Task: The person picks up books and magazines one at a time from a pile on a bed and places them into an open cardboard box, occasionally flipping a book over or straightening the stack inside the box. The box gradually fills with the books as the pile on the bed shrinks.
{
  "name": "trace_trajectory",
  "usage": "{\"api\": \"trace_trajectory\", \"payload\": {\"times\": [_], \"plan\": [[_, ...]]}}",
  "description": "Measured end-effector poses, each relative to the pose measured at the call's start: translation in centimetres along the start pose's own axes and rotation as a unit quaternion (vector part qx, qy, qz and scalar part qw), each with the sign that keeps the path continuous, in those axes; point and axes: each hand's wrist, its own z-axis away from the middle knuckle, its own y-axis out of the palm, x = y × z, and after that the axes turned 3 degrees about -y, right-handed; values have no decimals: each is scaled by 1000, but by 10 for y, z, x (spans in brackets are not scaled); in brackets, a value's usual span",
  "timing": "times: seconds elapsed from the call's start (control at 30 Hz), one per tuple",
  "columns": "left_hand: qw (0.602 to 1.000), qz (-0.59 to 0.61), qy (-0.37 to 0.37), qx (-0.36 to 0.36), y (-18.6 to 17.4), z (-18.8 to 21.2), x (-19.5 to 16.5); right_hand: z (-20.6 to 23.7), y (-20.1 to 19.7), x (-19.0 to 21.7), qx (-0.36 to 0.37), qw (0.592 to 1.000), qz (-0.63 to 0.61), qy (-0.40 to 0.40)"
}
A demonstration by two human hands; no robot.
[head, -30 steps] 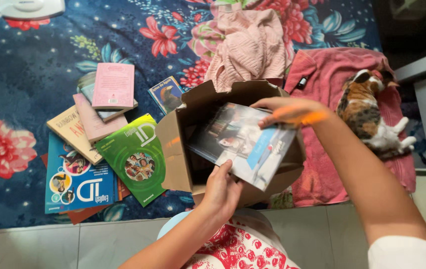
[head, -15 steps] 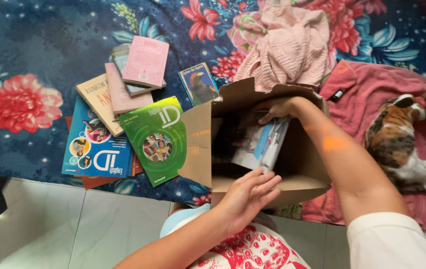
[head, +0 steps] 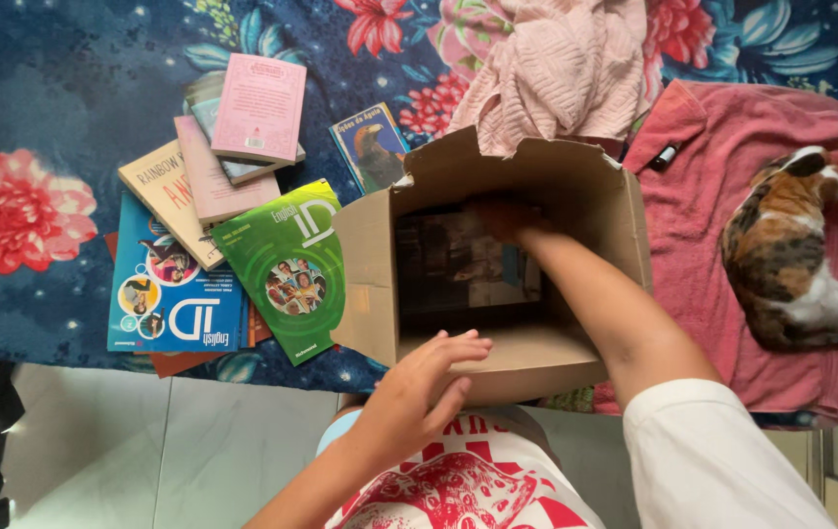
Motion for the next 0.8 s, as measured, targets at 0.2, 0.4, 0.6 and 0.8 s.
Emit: {"api": "trace_trajectory", "payload": {"times": [0.2, 0.4, 0.6, 0.8], "plan": [[966, -212, 133, 70, 9, -8, 11, 42, 24, 20, -57, 964, 253, -66], [964, -221, 120, 85, 9, -9, 9, 67, 47, 63, 207, 956, 189, -81], [953, -270, 125, 56, 14, -8, 10, 64, 65, 53, 139, 953, 245, -113], [952, -272, 135, 35, 14, -6, 14, 69, 74, 48, 246, 916, 288, -133]]}}
